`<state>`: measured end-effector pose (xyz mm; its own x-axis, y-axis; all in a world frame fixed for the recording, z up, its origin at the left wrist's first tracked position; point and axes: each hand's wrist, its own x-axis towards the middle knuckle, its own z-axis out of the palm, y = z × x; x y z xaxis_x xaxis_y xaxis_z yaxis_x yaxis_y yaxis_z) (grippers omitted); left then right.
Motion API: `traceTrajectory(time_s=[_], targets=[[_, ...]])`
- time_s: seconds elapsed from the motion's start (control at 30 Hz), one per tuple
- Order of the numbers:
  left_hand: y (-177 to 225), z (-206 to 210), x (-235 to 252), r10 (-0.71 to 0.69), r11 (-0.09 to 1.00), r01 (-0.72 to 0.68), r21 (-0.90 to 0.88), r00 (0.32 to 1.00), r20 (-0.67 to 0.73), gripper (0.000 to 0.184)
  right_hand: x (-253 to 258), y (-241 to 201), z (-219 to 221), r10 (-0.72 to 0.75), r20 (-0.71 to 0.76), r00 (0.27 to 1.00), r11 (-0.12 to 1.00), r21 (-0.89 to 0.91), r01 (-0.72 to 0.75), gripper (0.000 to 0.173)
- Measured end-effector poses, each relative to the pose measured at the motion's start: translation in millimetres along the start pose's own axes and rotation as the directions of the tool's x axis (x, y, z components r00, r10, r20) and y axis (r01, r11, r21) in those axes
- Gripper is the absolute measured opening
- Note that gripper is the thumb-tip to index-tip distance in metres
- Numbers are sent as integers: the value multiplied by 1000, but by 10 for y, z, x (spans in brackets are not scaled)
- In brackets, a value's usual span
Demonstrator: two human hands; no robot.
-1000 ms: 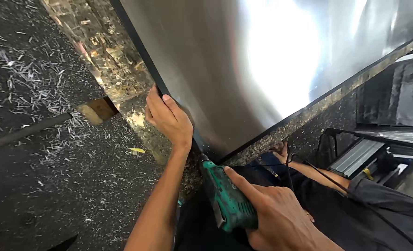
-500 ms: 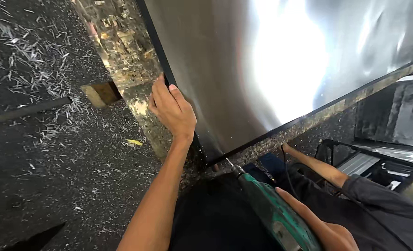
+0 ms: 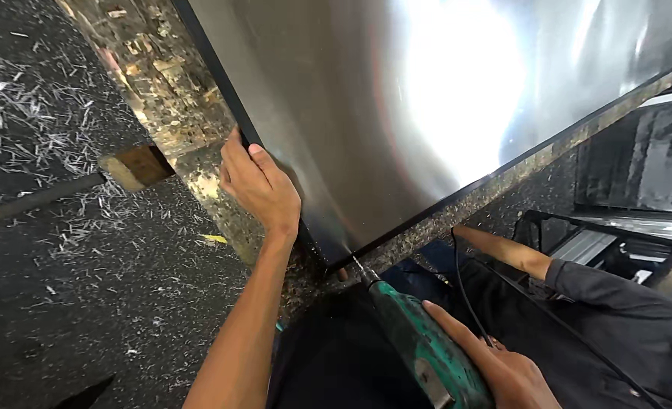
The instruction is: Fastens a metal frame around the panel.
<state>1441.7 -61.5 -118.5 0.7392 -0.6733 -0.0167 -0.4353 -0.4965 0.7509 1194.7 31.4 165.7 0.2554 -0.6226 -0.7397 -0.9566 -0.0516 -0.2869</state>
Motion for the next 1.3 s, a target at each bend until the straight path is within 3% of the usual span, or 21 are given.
traceTrajectory(time_s=[0.17,0.63,1.03,1.3], targets=[[0,13,9,4,1000,-3,9,1000,-28,44,6,69,6,-45,-15,999,999,-6,45,85],[5,12,-31,1,999,-1,-49,1000,-3,46,123,-34,-122,-134,52,990,979,-147,141,93],[9,21,-17,-10,999,9,-51,1000,-5,49,67,24,4,-39,36,999,989,-142,43,99],[5,15,-26,-21,999,22,-38,1000,12,49,52,114,215,-67,-104,992,992,-111,55,103]])
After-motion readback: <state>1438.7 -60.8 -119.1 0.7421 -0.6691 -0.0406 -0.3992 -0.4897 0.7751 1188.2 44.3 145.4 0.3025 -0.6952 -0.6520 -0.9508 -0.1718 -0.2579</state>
